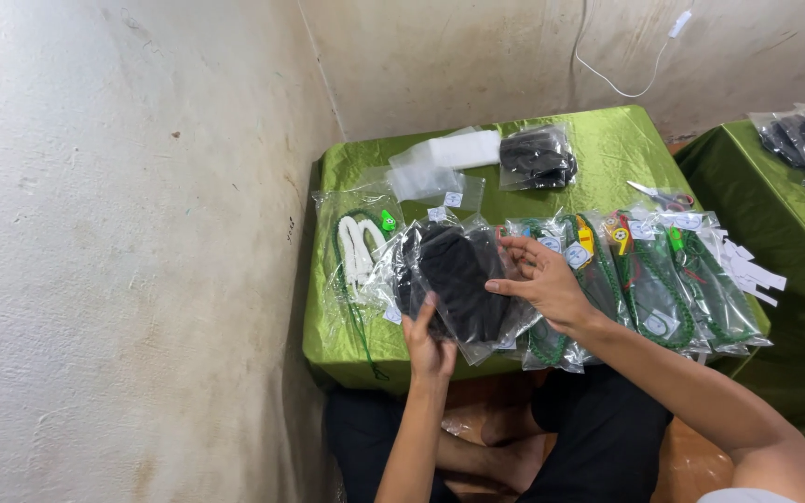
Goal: The person sits on the floor and packs green beaded strands into clear plastic bags. They place a small square sticker on each bag, then set the finished package on a green-covered table. The person also handles black fabric pouches and white beaded strands, placing them into bags and arranging them on the table.
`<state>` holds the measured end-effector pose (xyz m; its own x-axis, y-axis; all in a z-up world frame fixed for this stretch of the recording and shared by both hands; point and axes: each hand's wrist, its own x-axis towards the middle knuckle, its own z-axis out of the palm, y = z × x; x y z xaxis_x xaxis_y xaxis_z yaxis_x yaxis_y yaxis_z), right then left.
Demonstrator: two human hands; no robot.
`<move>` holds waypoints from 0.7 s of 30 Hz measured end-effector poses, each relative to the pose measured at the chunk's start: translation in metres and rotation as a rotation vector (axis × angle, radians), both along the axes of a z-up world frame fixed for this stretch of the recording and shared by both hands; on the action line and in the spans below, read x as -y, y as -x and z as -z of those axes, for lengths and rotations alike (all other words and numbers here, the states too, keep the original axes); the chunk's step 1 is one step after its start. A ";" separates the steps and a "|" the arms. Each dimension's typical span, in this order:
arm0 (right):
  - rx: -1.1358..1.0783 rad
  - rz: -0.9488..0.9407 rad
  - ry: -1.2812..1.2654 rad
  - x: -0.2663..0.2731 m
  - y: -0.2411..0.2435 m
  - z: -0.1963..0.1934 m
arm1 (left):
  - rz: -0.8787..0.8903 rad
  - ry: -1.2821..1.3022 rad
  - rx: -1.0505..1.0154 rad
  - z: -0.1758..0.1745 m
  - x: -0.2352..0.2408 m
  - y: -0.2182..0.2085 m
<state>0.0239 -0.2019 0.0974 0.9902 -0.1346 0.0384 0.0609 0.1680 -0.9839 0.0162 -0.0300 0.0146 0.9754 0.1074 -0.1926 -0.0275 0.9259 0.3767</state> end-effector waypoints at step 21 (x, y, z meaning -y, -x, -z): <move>0.113 0.123 -0.192 0.001 0.007 -0.008 | 0.220 0.119 0.059 -0.003 -0.013 -0.003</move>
